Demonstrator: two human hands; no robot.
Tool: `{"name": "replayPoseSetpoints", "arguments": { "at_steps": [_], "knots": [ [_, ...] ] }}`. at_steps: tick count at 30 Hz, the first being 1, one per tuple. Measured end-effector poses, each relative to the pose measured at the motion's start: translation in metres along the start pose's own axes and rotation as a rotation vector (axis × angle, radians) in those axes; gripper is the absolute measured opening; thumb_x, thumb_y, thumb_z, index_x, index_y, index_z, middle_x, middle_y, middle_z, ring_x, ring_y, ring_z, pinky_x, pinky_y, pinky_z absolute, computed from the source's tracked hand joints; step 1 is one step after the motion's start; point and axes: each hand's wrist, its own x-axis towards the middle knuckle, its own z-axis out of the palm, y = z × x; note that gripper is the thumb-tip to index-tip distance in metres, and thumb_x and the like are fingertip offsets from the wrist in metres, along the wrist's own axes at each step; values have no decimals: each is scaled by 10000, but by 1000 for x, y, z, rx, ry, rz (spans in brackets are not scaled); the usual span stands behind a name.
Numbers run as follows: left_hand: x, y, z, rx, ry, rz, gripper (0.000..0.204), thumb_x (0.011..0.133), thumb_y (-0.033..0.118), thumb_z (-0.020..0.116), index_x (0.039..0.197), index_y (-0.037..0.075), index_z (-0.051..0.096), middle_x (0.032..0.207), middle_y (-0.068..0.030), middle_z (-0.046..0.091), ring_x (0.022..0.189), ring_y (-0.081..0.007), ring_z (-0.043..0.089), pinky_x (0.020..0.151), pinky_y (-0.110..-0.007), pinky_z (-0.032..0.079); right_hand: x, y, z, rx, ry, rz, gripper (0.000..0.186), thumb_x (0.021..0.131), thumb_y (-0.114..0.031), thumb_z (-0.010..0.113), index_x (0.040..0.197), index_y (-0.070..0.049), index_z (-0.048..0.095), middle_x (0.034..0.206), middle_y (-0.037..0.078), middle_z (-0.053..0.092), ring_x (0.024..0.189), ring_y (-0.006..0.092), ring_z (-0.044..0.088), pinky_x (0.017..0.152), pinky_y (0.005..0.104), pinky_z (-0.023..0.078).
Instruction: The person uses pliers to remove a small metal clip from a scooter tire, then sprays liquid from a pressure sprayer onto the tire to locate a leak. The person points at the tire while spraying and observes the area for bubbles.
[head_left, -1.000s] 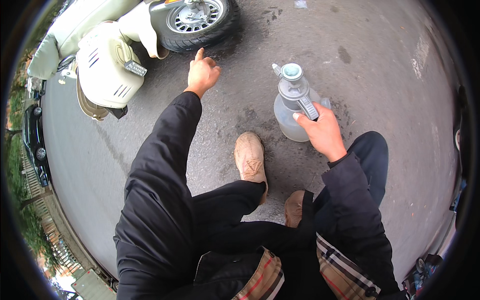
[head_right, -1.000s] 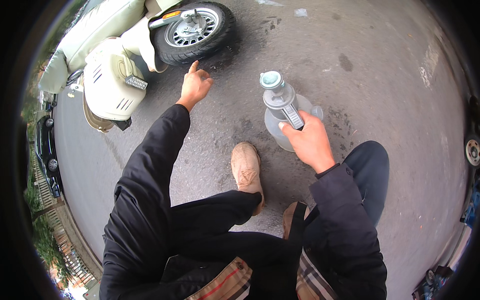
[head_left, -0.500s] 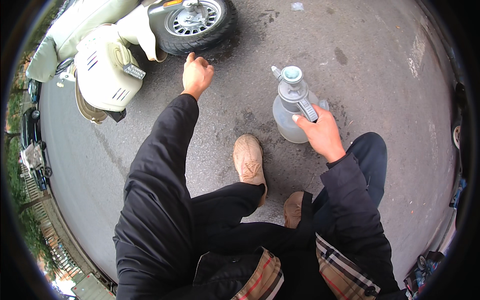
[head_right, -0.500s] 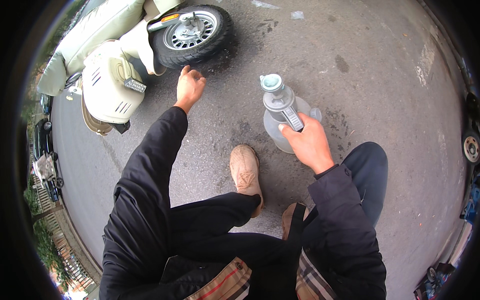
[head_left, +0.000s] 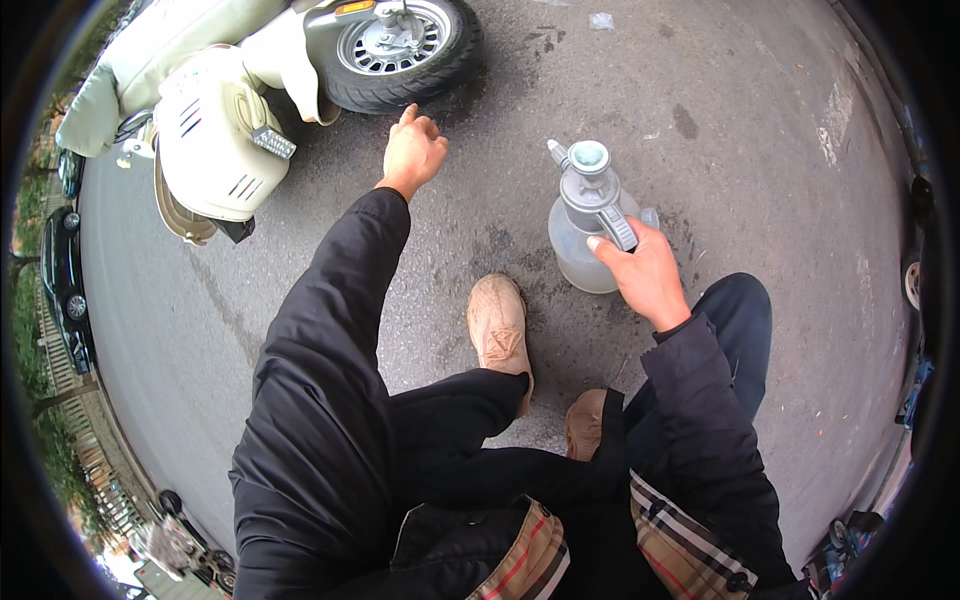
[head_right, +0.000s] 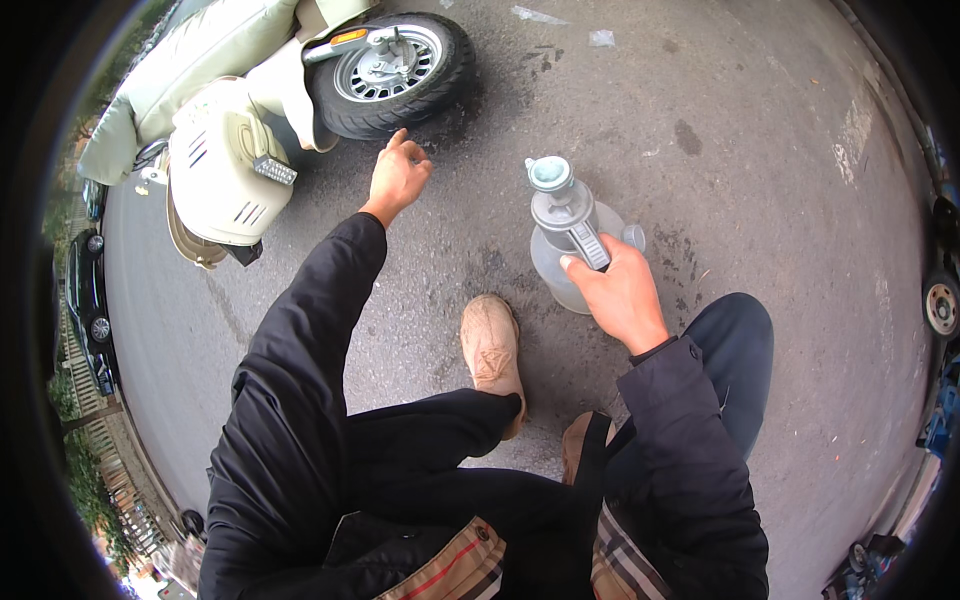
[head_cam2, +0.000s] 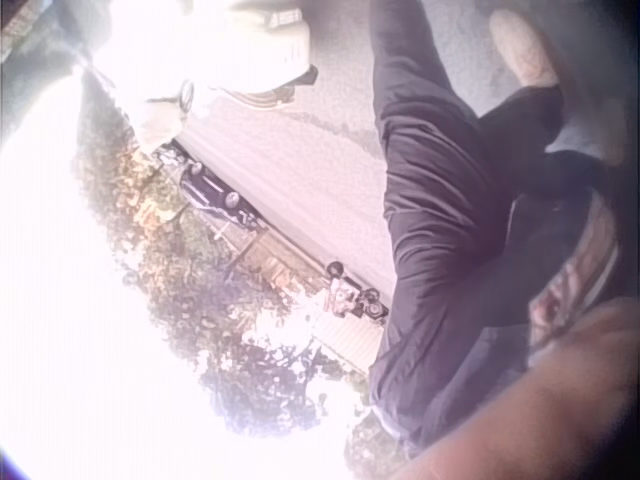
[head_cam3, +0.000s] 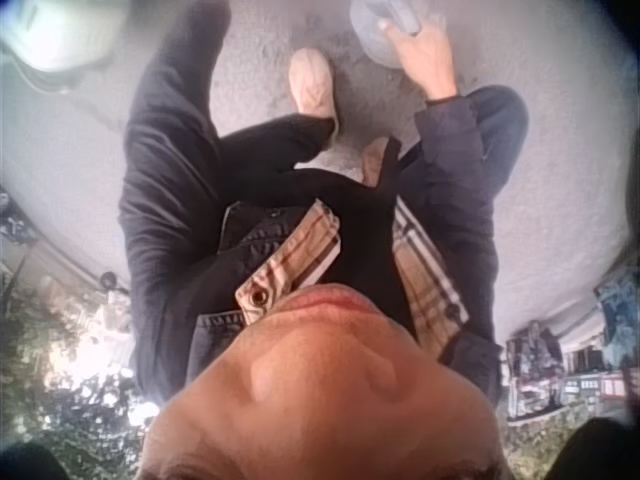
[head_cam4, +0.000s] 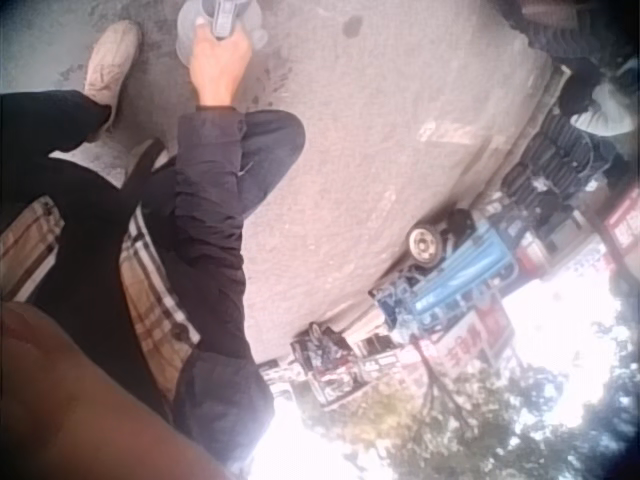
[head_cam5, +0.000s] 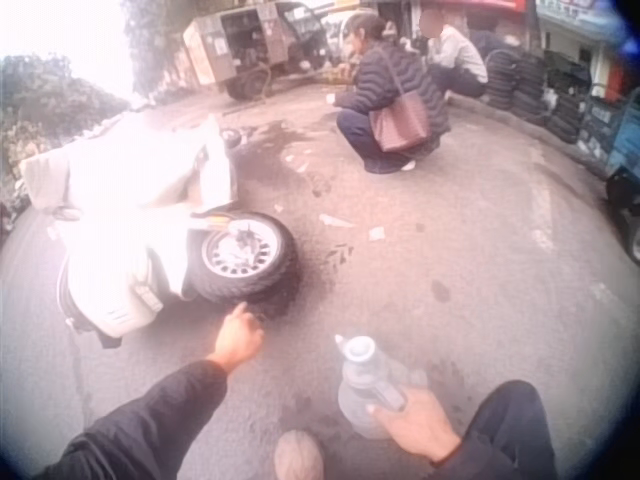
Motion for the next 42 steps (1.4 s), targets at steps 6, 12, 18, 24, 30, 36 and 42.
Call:
{"name": "replayPoseSetpoints", "arguments": {
  "at_steps": [6, 12, 18, 24, 30, 36, 42],
  "knots": [
    [1, 3, 1, -66, -99, 6, 322, 841, 254, 694, 1064, 29, 754, 1615, -271, 390, 1377, -456, 500, 1170, -461, 402, -1, -2, -3, -5, -20, 18, 325, 928, -214, 716, 1127, 42, 709, 910, 99, 744, 823, 149, 670, 775, 341, 528],
    [0, 6, 3, -38, -174, 22, 320, 819, 253, 703, 1003, -4, 753, 1575, -282, 442, 1342, -464, 549, 1131, -449, 444, 1, 2, -2, 20, 1, -5, 310, 925, -213, 718, 1110, 36, 712, 883, 95, 737, 799, 150, 662, 763, 343, 526],
    [-4, -4, 10, -6, -275, 23, 309, 821, 262, 696, 965, -6, 751, 1219, -262, 683, 1152, -418, 660, 1005, -456, 517, 3, 7, -2, -2, 3, -10, 311, 915, -219, 712, 1101, 31, 709, 867, 119, 729, 796, 178, 668, 768, 357, 527],
    [-10, -3, 12, 10, -620, -30, 347, 870, 308, 705, 1012, -5, 750, 1047, -198, 747, 987, -352, 713, 866, -434, 548, 3, 7, -3, -19, -1, -26, 331, 912, -231, 714, 1108, 35, 704, 881, 136, 736, 811, 193, 684, 773, 360, 529],
    [-33, 21, 21, 149, -1164, -128, 413, 968, 426, 652, 1100, 48, 751, 1030, -55, 780, 844, -171, 732, 682, -350, 576, 3, 6, 0, 7, 1, -14, 346, 912, -250, 721, 1110, 34, 710, 902, 136, 742, 832, 192, 691, 787, 357, 532],
    [-57, 33, 30, 167, -1266, -135, 401, 901, 400, 734, 999, 13, 780, 940, -121, 779, 743, -242, 720, 719, -421, 564, -1, -6, -3, 18, -30, -12, 449, 932, -370, 730, 1086, 51, 709, 905, 124, 739, 833, 166, 668, 791, 357, 526],
    [-115, 65, 45, 464, -1349, 359, 399, 783, 308, 776, 1025, -9, 769, 971, -191, 748, 890, -328, 721, 732, -450, 563, -5, -8, -4, 19, -69, -9, 580, 999, -504, 633, 1105, 65, 678, 845, 76, 679, 775, 168, 600, 765, 351, 500]
  ]
}}
